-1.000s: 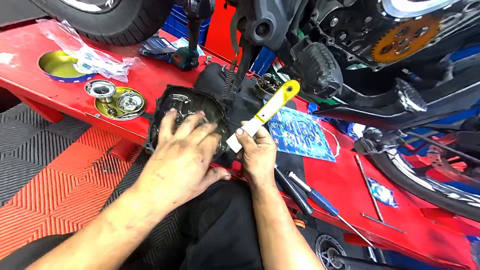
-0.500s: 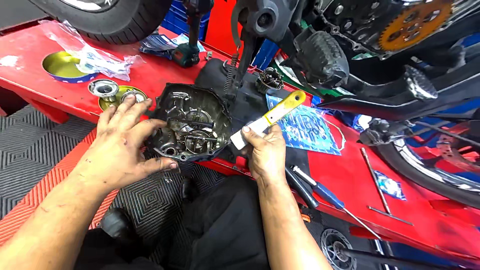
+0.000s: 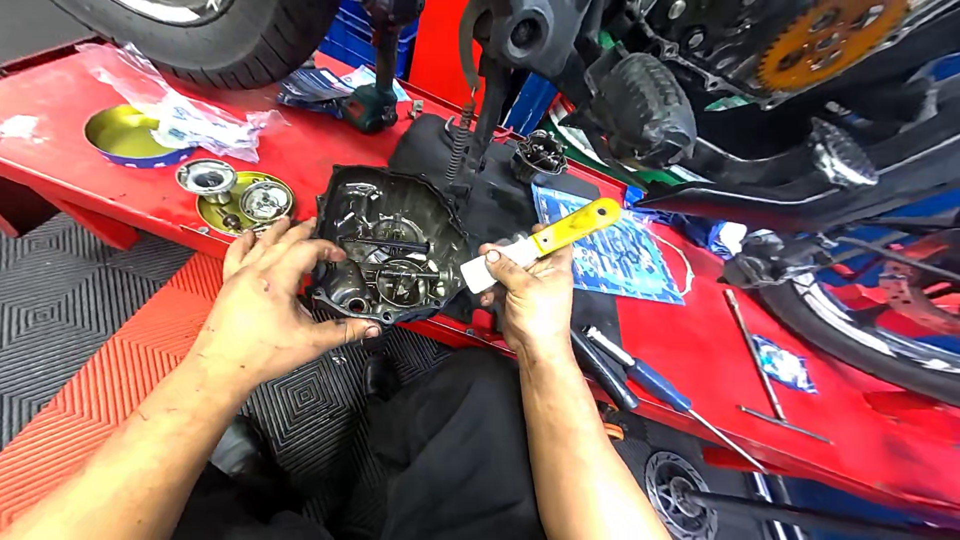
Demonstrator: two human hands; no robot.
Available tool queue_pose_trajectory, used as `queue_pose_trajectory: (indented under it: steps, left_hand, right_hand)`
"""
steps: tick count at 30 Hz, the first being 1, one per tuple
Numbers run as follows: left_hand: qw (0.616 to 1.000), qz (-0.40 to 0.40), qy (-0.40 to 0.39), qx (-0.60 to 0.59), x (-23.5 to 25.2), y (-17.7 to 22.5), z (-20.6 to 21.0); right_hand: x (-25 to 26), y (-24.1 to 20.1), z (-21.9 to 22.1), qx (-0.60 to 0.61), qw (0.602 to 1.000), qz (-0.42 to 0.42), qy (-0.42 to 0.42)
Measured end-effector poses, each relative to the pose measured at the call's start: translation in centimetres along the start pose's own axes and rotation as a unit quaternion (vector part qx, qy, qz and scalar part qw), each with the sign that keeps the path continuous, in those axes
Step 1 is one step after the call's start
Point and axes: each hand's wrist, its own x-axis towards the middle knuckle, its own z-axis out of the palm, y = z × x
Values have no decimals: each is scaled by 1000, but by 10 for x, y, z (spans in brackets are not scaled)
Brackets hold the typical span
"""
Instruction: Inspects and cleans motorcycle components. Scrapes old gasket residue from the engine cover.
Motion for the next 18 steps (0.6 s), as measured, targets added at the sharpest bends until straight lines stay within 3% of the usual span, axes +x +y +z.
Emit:
queue_pose_trajectory:
  steps: [7, 12, 16, 18]
  left_hand:
    - [999, -33, 16, 23, -6, 15, 3]
    - [997, -49, 35, 51, -14, 34, 9]
    - [994, -70, 42, 77, -20, 44, 13]
    - [993, -70, 48, 81, -22, 49, 14]
  right_hand:
    - [-34, -14, 27, -61, 994, 67, -60]
    - [-20, -13, 18, -70, 995, 73, 10]
    - [-42, -18, 26, -104, 993, 38, -33]
    - [-42, -17, 22, -75, 995, 58, -15]
